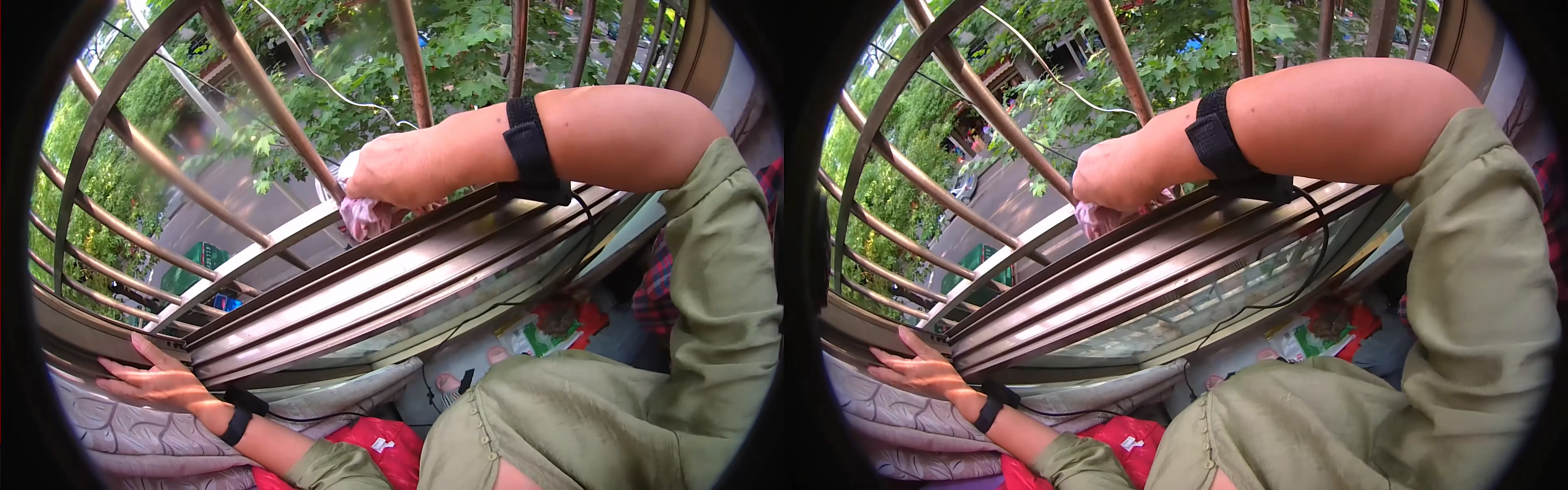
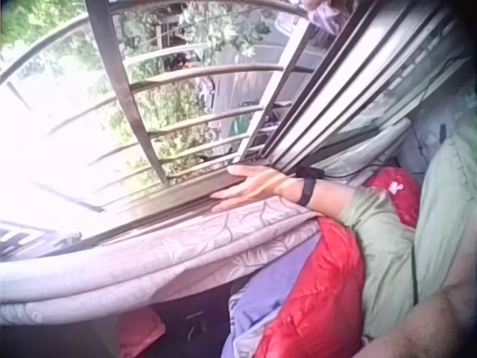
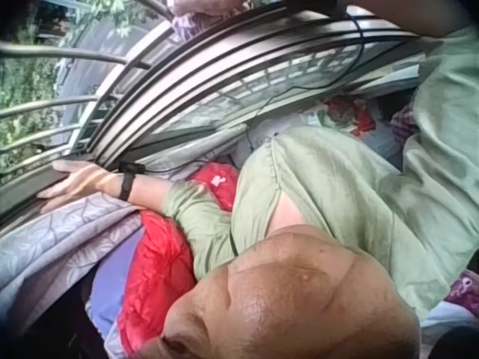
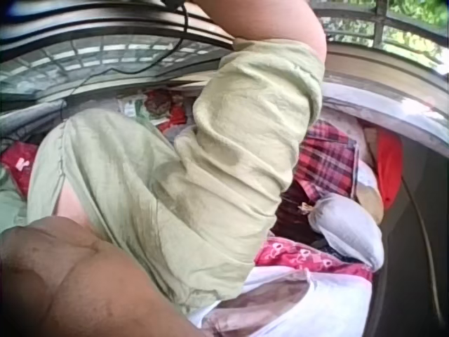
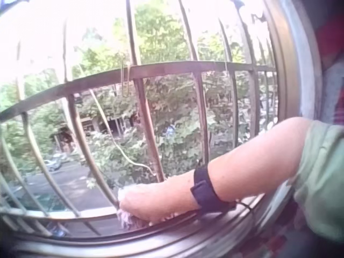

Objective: Cleaning the window pane and its metal frame using a cloth.

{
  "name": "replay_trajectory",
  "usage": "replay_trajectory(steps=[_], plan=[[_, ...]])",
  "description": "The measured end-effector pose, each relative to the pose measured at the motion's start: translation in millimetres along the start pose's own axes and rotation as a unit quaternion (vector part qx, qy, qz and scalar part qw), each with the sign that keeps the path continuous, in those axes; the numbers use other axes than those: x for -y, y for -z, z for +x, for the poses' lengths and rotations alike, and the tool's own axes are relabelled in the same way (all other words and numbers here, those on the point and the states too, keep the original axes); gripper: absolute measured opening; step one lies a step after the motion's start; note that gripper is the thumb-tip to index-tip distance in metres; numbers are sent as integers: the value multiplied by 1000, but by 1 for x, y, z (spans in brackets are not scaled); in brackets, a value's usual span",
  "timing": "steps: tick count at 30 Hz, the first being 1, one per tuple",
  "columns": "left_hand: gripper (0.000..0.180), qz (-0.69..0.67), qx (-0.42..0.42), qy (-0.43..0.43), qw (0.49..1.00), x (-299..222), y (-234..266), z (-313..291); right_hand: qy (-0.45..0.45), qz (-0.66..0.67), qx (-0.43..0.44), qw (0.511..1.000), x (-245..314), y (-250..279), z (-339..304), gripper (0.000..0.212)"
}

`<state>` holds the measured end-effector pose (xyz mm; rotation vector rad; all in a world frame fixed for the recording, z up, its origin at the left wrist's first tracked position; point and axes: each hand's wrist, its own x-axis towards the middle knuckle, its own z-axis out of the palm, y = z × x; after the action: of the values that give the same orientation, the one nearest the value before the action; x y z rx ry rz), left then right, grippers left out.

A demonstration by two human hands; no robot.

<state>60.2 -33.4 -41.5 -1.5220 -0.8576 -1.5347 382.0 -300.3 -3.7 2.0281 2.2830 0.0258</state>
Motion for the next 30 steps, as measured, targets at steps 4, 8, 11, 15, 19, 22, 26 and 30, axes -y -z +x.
replay_trajectory(steps=[4,8,11,15,19,22,26,30], plan=[[68,1,8,5,1000,-1,1,-1,-60,20,115,991,3,12,-2,12],[69,-4,13,13,1000,0,1,-1,16,2,65,998,-12,0,-27,11],[69,2,16,13,1000,1,1,0,24,-25,22,999,-14,-7,-44,11],[67,7,10,9,1000,-1,0,2,10,48,79,996,-18,8,-35,10],[69,-14,7,13,1000,0,-2,0,81,123,-39,988,-9,-4,-6,15],[69,-14,9,16,1000,-2,-2,-1,86,85,-27,992,-10,-14,-1,16],[68,7,19,9,1000,0,2,1,84,94,-2,992,-17,-12,-6,17],[67,16,18,5,1000,-1,2,0,54,128,-1,990,-25,-18,-14,15]])
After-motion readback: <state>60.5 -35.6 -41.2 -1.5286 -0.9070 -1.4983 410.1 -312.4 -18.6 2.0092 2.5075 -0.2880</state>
